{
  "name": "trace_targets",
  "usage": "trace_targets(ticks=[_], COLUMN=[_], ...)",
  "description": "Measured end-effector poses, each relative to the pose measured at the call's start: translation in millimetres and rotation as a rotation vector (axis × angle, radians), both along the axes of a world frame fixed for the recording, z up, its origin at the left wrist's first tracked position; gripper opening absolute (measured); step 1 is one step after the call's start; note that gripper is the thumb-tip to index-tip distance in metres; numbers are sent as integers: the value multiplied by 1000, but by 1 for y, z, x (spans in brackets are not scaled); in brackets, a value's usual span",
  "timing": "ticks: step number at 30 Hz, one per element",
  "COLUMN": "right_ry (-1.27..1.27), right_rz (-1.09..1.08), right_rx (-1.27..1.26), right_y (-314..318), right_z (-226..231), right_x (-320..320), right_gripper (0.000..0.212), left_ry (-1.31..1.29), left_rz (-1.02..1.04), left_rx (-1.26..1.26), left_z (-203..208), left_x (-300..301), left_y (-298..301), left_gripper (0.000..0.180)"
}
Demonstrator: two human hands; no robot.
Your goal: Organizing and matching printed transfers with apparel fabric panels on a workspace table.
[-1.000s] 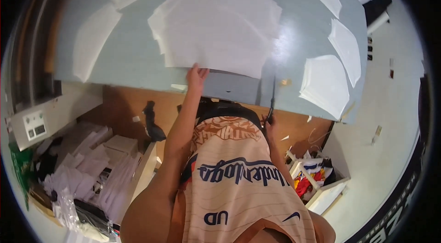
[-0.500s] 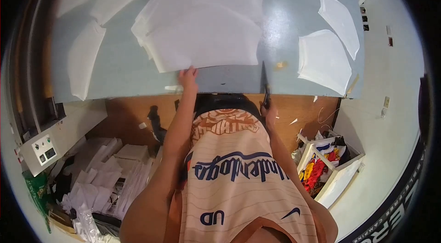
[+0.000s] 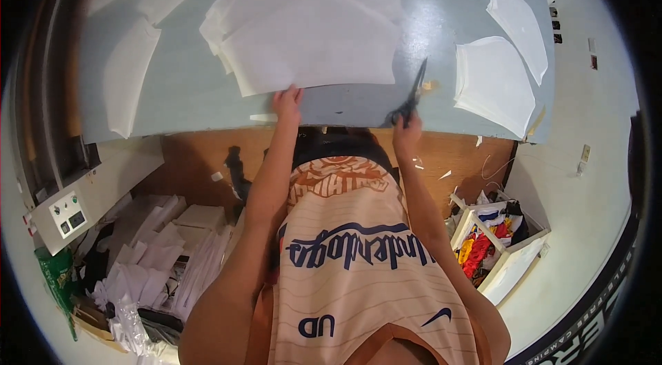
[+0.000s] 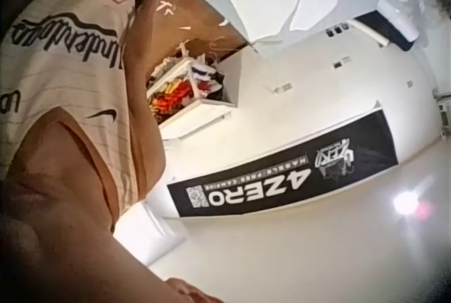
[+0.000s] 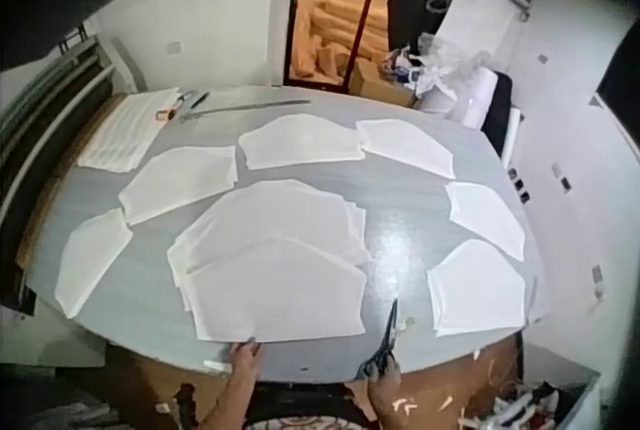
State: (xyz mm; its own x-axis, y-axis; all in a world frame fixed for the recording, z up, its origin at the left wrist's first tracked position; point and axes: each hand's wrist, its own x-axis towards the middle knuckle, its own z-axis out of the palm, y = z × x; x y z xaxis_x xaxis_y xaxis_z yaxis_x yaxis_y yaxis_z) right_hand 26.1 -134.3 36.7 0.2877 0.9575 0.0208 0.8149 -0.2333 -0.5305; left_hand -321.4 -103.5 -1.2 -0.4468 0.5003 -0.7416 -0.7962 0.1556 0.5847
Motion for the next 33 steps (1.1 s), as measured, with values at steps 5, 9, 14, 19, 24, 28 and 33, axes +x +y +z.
trace_targets(ticks=[5, 9, 14, 19, 24, 28, 33], right_ry=[-19, -112, -169, -140, 42, 26, 171], right_rz=[311, 617, 586, 558, -2, -186, -216], right_rx=[70, 29, -107, 15, 69, -70, -407], right_y=[29, 44, 52, 54, 81, 116, 133], right_z=[40, 43, 26, 3, -13, -8, 4], right_x=[-61, -98, -108, -97, -88, -90, -93], right_gripper=[63, 74, 84, 73, 72, 80, 68], left_ry=[152, 1202, 1739, 1645, 1372, 1186, 1018], left_rz=[-164, -759, -1021, -1015, -459, -223, -518], left_rx=[-92, -194, -347, -76, -250, -374, -691], left_z=[22, 52, 64, 63, 29, 14, 11], left_x=[-11, -37, -53, -65, -92, -119, -139], left_y=[-6, -61, -153, -178, -115, -36, 8], left_gripper=[21, 43, 41, 43, 42, 52, 62])
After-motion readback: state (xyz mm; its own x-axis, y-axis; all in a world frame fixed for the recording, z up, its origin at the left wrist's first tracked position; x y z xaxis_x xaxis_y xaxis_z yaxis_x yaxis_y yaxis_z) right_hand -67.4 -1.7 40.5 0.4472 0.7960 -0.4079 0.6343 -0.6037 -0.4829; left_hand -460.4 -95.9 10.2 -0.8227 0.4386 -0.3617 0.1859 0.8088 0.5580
